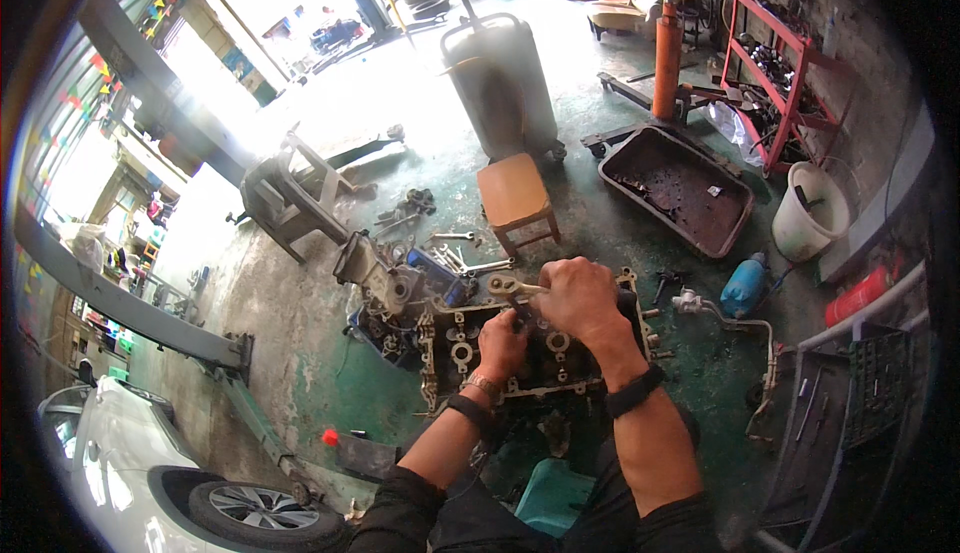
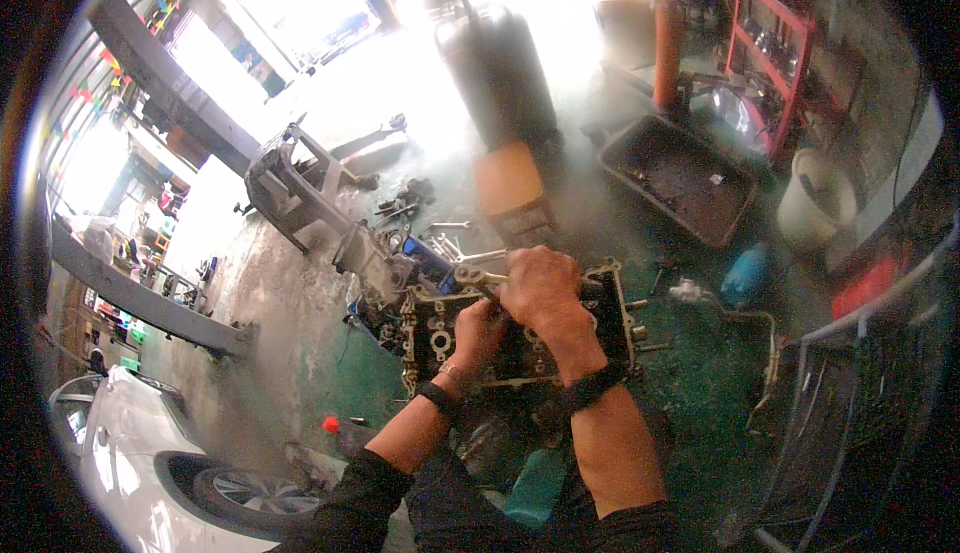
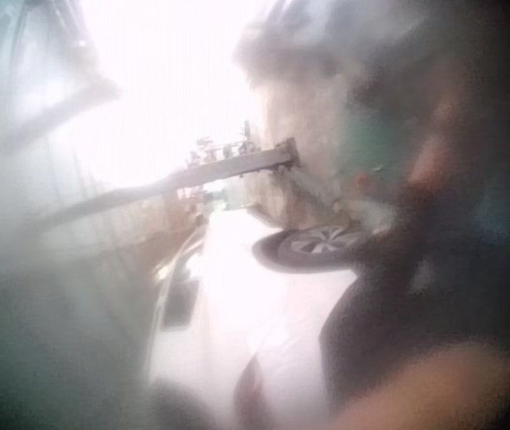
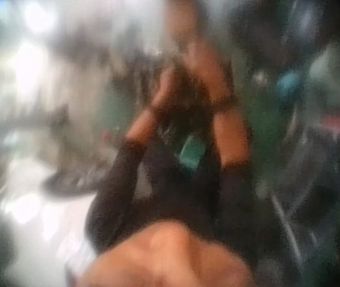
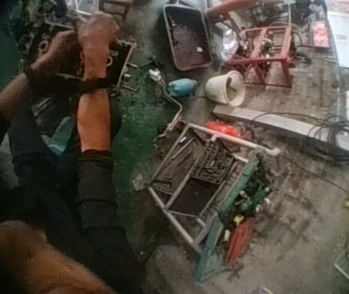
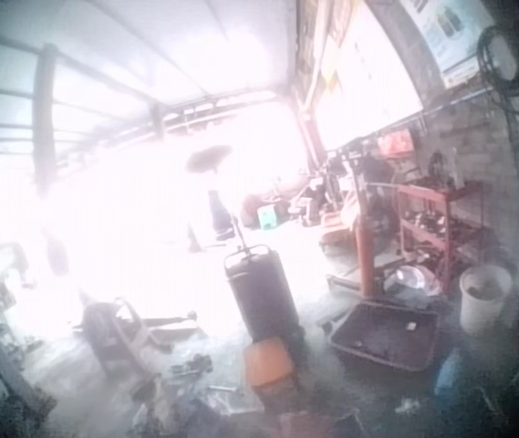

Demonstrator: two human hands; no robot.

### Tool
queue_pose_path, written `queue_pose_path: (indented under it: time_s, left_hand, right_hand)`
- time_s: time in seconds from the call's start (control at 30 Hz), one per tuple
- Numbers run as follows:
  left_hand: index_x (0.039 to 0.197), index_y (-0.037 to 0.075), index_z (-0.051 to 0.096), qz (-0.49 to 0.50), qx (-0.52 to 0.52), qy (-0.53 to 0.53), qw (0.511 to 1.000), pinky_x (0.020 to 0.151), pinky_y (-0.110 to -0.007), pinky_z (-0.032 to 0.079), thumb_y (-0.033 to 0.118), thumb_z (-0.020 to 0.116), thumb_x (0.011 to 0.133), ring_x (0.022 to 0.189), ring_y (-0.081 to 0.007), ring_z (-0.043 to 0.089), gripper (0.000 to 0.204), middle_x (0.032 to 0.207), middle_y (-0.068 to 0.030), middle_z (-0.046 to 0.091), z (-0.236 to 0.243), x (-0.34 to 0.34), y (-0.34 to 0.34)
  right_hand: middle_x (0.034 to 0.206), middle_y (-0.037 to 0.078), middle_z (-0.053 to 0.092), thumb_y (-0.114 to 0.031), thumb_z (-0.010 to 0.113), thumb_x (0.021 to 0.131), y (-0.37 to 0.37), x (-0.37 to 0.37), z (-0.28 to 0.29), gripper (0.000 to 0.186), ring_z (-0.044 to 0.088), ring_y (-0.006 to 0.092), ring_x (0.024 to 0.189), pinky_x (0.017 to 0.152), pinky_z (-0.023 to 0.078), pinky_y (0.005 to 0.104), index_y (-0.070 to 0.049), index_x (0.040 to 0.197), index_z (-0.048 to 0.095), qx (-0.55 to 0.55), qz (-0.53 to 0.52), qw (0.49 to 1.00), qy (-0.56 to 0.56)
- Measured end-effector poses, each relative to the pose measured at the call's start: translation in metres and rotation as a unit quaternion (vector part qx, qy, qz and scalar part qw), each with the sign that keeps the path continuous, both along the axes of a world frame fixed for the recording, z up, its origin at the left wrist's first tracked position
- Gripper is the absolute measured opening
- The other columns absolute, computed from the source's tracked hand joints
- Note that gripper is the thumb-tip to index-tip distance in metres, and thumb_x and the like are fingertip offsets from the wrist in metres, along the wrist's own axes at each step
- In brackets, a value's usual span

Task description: The person uses a wrench to tighten bolts on a disassembled engine block resting on their lap. They repeatedly reposition the wrench and apply torque to multiple bolt locations while seated in a workshop.

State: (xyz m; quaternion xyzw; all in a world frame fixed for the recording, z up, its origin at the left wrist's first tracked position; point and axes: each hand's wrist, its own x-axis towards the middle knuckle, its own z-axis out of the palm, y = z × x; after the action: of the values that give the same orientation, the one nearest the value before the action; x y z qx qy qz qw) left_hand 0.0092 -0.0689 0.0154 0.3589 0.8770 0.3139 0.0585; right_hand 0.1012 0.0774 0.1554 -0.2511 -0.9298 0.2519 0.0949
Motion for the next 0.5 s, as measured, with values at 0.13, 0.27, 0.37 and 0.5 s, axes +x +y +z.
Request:
queue_pose_path:
  time_s: [0.13,0.27,0.37,0.5]
  left_hand:
    - [0.089,0.006,0.069,0.019,-0.007,-0.049,0.999,0.068,-0.047,0.051,0.029,0.072,0.081,0.081,-0.0393,0.064,0.025,0.081,-0.0185,0.066,0.003,-0.007,0.006]
    - [0.091,0.008,0.070,0.010,-0.020,-0.035,0.999,0.067,-0.046,0.051,0.030,0.072,0.081,0.082,-0.0395,0.064,0.024,0.082,-0.0183,0.067,-0.003,-0.011,0.006]
    - [0.093,0.009,0.071,0.008,-0.017,-0.025,1.000,0.068,-0.046,0.051,0.029,0.072,0.081,0.082,-0.0398,0.063,0.024,0.082,-0.0179,0.067,-0.006,-0.012,0.008]
    - [0.098,0.010,0.071,-0.016,-0.017,-0.047,0.999,0.070,-0.045,0.052,0.027,0.071,0.081,0.084,-0.0386,0.064,0.024,0.085,-0.0179,0.068,-0.003,-0.015,0.010]
  right_hand:
    - [0.082,0.017,0.070,-0.031,0.074,0.069,0.000,0.003,0.003,0.028,0.069,0.0340,0.084,0.077,0.054,0.0419,-0.008,0.085,0.073,0.001,0.010,1.000,0.000]
    - [0.095,0.017,0.070,-0.031,0.072,0.077,0.009,0.007,0.008,0.031,0.068,0.0341,0.093,0.083,0.055,0.0435,-0.006,0.095,0.072,-0.023,0.035,0.998,-0.053]
    - [0.094,0.018,0.070,-0.031,0.072,0.075,0.011,0.009,0.007,0.031,0.068,0.0346,0.093,0.083,0.054,0.0432,-0.006,0.093,0.072,-0.035,0.026,0.998,-0.055]
    - [0.089,0.018,0.069,-0.031,0.073,0.073,0.014,0.011,0.002,0.030,0.067,0.0353,0.091,0.082,0.052,0.0431,-0.006,0.090,0.072,-0.033,0.008,0.998,-0.046]
